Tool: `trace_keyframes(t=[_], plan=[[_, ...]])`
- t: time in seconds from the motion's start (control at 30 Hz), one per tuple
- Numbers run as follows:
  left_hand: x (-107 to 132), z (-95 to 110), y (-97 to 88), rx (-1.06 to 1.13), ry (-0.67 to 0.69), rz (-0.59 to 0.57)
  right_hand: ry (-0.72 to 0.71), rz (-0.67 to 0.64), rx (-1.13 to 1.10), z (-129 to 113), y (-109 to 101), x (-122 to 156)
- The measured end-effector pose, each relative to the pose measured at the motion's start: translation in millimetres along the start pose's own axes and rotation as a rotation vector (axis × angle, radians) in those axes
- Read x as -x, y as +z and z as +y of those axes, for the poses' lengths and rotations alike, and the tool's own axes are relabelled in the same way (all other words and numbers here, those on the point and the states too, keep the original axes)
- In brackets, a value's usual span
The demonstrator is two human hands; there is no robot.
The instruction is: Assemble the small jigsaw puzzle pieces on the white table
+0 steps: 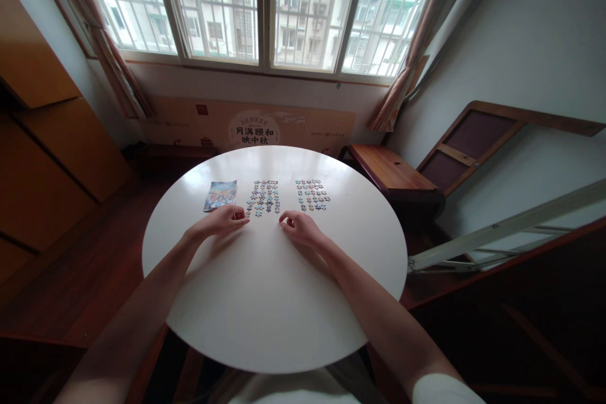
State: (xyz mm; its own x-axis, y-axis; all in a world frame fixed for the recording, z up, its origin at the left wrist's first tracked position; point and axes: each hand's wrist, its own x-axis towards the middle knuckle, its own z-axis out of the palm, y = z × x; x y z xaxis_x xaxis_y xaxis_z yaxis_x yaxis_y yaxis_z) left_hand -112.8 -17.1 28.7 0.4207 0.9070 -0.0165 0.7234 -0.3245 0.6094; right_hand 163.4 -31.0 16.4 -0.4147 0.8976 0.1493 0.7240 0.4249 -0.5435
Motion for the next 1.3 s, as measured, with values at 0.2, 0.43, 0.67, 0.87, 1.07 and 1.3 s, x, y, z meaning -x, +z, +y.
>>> trace_keyframes(t=[0.2, 0.43, 0.67, 0.87, 1.07, 1.3], plan=[[0.5, 2.1, -1.3, -0.002, 0.002, -0.006, -0.006, 0.002, -0.007, -0.5, -0.3, 0.4], [1.7, 3.8, -2.5, 0.008, -0.008, -0.049, -0.014, 0.005, -0.004, 1.6, 1.3, -0.2], [1.7, 1.6, -1.5, 0.024, -0.004, -0.047, -0.016, 0.004, -0.005, 1.8, 0.8, -0.4], [2.1, 3.6, -2.3, 0.015, -0.008, -0.048, -0.020, 0.007, -0.002, 2.3, 1.4, -0.3], [1.5, 3.9, -2.6, 0.004, 0.007, -0.059, -0.018, 0.006, -0.004, 2.8, 1.8, -0.7], [1.3, 2.9, -1.8, -0.001, 0.007, -0.049, -0.010, 0.005, -0.005, 0.5, 0.3, -0.2]])
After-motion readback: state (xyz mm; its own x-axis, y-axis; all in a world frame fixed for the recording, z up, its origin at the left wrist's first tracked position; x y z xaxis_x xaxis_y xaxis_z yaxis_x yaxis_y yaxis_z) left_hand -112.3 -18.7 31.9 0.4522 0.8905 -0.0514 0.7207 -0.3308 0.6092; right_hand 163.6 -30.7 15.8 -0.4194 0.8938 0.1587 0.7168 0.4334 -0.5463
